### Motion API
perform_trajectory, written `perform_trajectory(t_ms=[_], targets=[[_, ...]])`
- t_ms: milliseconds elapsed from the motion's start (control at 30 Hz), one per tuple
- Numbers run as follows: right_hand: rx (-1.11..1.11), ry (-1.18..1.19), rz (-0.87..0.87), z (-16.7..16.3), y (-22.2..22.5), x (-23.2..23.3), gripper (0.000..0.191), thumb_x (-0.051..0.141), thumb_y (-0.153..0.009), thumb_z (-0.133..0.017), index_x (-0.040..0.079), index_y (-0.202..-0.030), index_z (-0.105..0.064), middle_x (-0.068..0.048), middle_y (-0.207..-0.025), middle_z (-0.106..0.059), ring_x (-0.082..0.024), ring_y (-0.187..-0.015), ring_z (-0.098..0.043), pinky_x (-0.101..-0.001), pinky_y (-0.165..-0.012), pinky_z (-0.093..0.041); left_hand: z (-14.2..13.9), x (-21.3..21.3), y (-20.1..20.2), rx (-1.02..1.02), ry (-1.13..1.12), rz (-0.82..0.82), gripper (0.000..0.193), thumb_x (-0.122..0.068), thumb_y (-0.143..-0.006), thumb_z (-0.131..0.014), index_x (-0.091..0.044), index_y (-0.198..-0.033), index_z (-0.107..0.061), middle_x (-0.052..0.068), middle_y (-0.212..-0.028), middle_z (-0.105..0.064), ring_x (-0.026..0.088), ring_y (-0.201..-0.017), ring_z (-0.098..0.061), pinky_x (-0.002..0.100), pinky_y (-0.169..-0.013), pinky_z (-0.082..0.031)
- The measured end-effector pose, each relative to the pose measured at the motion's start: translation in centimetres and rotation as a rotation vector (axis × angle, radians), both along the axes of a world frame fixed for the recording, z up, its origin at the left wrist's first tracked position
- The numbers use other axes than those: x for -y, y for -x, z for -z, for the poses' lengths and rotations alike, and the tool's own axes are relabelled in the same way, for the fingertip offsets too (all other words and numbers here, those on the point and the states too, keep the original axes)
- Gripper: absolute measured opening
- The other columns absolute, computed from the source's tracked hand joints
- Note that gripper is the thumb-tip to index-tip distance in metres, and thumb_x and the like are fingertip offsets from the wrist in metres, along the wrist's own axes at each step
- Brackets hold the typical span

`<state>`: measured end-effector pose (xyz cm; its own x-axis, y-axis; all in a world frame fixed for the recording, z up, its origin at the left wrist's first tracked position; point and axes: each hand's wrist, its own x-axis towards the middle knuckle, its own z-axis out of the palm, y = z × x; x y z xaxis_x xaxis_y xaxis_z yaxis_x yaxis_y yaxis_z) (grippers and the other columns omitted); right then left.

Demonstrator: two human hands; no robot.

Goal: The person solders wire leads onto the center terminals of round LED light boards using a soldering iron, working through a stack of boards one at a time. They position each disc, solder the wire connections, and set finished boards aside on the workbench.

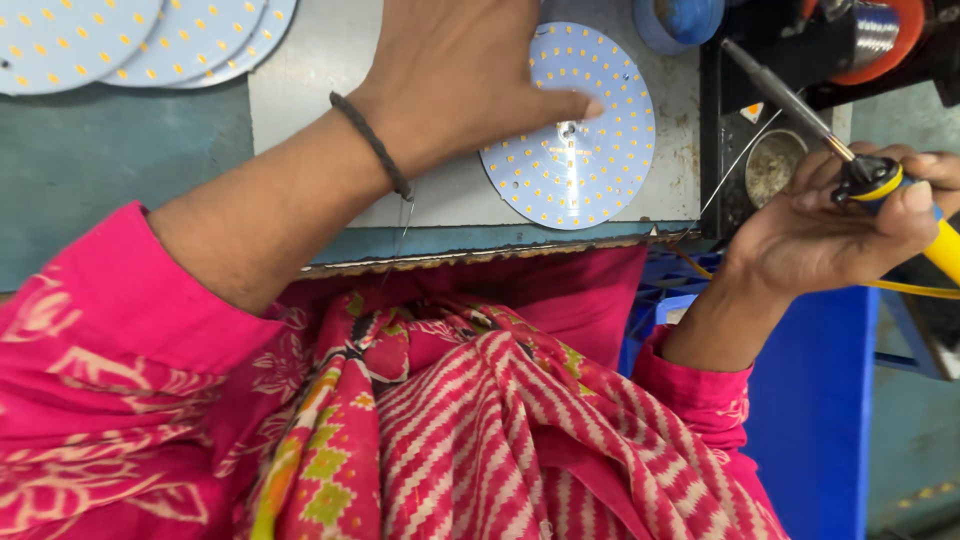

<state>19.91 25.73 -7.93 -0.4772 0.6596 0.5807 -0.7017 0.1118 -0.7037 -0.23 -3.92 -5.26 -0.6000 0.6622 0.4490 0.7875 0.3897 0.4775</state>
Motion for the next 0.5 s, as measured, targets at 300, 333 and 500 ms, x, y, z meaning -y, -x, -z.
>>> perform_trajectory(t_ms=[300, 333, 500], targets=[[-0.036, -0.038, 0.012, 1.8, 0.5, 1.0, 0.025, 0.023, -0.111, -0.062, 0.001, -0.116, -0.050, -0.011, -0.088, -0.050, -0.021, -0.060, -0.044, -0.0307, -0.054, -0.038, -1.0, 1.9, 2.8, 0.078, -0.031, 0.186, 0.064, -0.040, -0.063, -0.099, -0.002, -0.107, -0.073, 0.015, -0.093, -0.073, 0.033, -0.087, -0.071, 0.044, -0.071, -0.055], [-0.049, -0.027, 0.018, 1.9, 0.6, 1.3, 0.025, 0.023, -0.111, -0.062, 0.002, -0.116, -0.050, -0.010, -0.090, -0.049, -0.021, -0.061, -0.044, -0.0310, -0.054, -0.038, -1.2, 2.2, 3.2, 0.169, -0.061, 0.240, 0.062, -0.034, -0.066, -0.099, -0.001, -0.110, -0.071, 0.013, -0.094, -0.073, 0.029, -0.088, -0.072, 0.041, -0.072, -0.056], [-0.133, 0.051, 0.189, 1.2, -1.3, 1.9, 0.028, 0.026, -0.110, -0.064, 0.003, -0.117, -0.049, -0.008, -0.101, -0.051, -0.018, -0.067, -0.047, -0.0291, -0.053, -0.038, -1.7, 3.3, 4.6, 0.724, -0.100, 0.289, 0.060, -0.013, -0.073, -0.088, -0.002, -0.126, -0.062, 0.007, -0.094, -0.076, 0.013, -0.083, -0.075, 0.026, -0.071, -0.059]])
